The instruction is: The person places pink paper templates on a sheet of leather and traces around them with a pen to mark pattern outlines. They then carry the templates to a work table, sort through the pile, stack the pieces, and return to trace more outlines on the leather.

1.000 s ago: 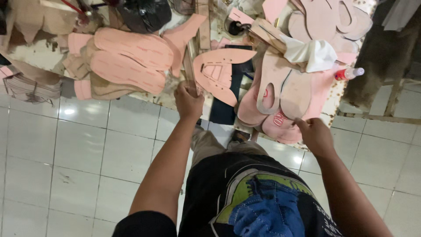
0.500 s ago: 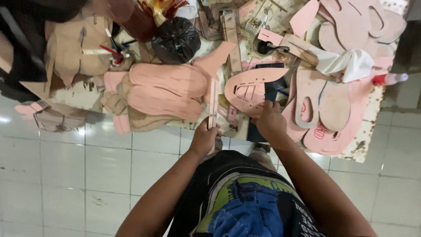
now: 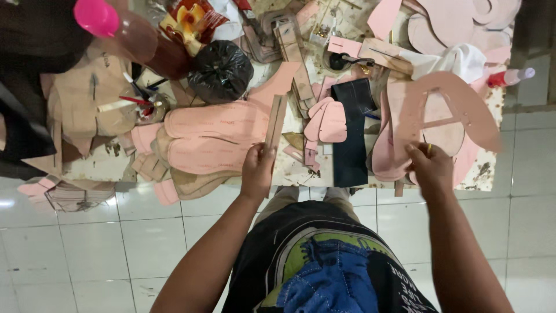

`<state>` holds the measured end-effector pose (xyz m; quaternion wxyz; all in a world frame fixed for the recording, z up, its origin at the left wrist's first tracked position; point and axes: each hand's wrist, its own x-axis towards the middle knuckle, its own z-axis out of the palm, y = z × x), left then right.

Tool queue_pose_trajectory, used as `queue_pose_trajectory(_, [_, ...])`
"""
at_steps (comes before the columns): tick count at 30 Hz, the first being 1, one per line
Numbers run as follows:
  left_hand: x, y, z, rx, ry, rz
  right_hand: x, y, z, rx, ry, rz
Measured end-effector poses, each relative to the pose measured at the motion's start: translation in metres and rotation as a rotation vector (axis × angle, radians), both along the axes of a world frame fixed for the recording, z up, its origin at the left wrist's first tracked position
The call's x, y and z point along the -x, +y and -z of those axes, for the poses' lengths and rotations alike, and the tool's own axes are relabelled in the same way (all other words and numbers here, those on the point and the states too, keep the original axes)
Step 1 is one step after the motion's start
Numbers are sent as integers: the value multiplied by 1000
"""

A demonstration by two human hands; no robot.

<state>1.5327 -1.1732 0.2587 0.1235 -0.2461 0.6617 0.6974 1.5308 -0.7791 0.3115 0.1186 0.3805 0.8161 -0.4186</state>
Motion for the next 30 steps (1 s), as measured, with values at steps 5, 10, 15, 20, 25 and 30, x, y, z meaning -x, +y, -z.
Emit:
queue_pose_trajectory(5, [12,7,7,89,10,22,3,-1,9,-426,356,-338])
queue_pose_trajectory(10, [14,7,2,206,-28,52,59,-87,15,-234,310,-720])
queue_pose_trajectory(15, [11,-3,-7,100,-51,70,114,-142,3,-308,52,-1073])
queue_pose_trajectory(20, [9,-12,-1,0,-104,28,123,-149,7,-445,405,-1152])
queue_pose_trajectory(25, [4,-17,18,-111,-180,-18,115,-123,0,-371,186,-957])
queue_pose_trajectory(30, [2,-22,35,-144,-70,-16,101,-89,-5,63,295,-470])
